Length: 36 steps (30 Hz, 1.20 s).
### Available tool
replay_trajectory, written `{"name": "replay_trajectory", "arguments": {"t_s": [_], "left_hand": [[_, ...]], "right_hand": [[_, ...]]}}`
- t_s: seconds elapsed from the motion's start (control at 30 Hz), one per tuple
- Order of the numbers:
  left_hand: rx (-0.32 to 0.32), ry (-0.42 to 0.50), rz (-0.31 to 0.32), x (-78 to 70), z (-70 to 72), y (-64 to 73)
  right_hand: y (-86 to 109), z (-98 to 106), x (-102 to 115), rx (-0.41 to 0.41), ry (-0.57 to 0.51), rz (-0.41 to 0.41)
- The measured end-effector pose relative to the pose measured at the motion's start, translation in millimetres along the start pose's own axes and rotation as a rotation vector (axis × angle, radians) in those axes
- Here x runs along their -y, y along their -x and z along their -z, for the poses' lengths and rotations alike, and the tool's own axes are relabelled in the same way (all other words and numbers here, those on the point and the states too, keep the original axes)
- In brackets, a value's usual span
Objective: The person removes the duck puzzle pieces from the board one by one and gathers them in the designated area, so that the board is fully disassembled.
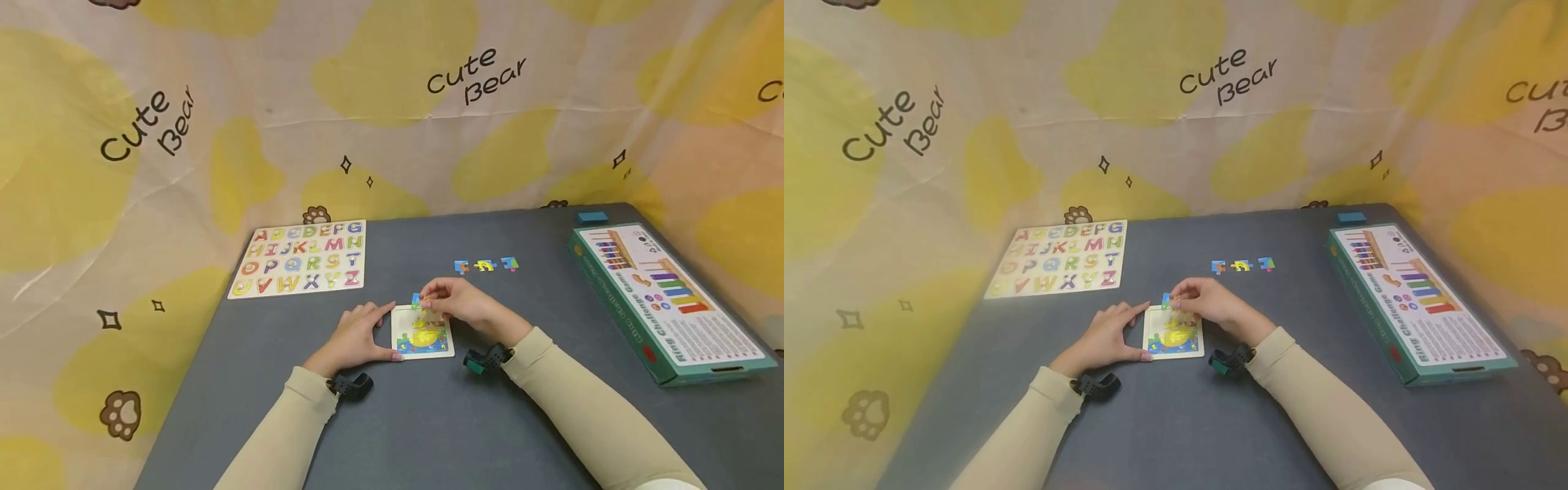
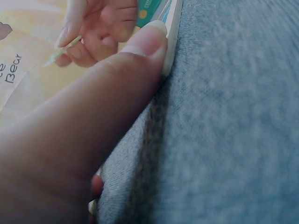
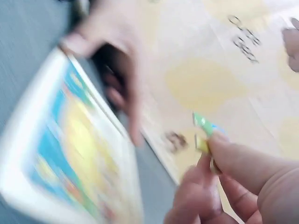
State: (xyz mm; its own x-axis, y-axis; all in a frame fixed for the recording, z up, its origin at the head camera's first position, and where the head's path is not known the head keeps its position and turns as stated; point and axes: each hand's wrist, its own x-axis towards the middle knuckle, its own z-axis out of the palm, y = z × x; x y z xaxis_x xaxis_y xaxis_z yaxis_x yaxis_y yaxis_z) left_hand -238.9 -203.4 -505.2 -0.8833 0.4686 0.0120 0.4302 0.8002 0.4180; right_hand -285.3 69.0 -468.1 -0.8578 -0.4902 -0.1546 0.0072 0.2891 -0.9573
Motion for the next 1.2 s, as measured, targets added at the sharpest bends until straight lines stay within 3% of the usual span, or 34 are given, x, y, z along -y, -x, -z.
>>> {"name": "replay_trajectory", "arguments": {"t_s": [0.13, 0.3, 0.73, 1.2], "left_hand": [[-0.010, 0.001, 0.001, 0.3, 1.2, -0.6], [-0.002, 0.002, 0.015, 1.3, 2.5, 0.4], [-0.012, 0.009, 0.013, 0.8, 3.3, 2.3], [-0.011, 0.022, 0.006, -1.1, -1.0, 0.7]], "right_hand": [[0.9, 31.7, 2.2, -0.150, 0.037, 0.014], [-1.3, 56.2, -9.1, -0.268, 0.213, -0.009], [-6.0, 53.6, -23.8, -0.298, 0.694, 0.094], [3.4, 51.1, -12.5, -0.284, 0.741, 0.101]]}}
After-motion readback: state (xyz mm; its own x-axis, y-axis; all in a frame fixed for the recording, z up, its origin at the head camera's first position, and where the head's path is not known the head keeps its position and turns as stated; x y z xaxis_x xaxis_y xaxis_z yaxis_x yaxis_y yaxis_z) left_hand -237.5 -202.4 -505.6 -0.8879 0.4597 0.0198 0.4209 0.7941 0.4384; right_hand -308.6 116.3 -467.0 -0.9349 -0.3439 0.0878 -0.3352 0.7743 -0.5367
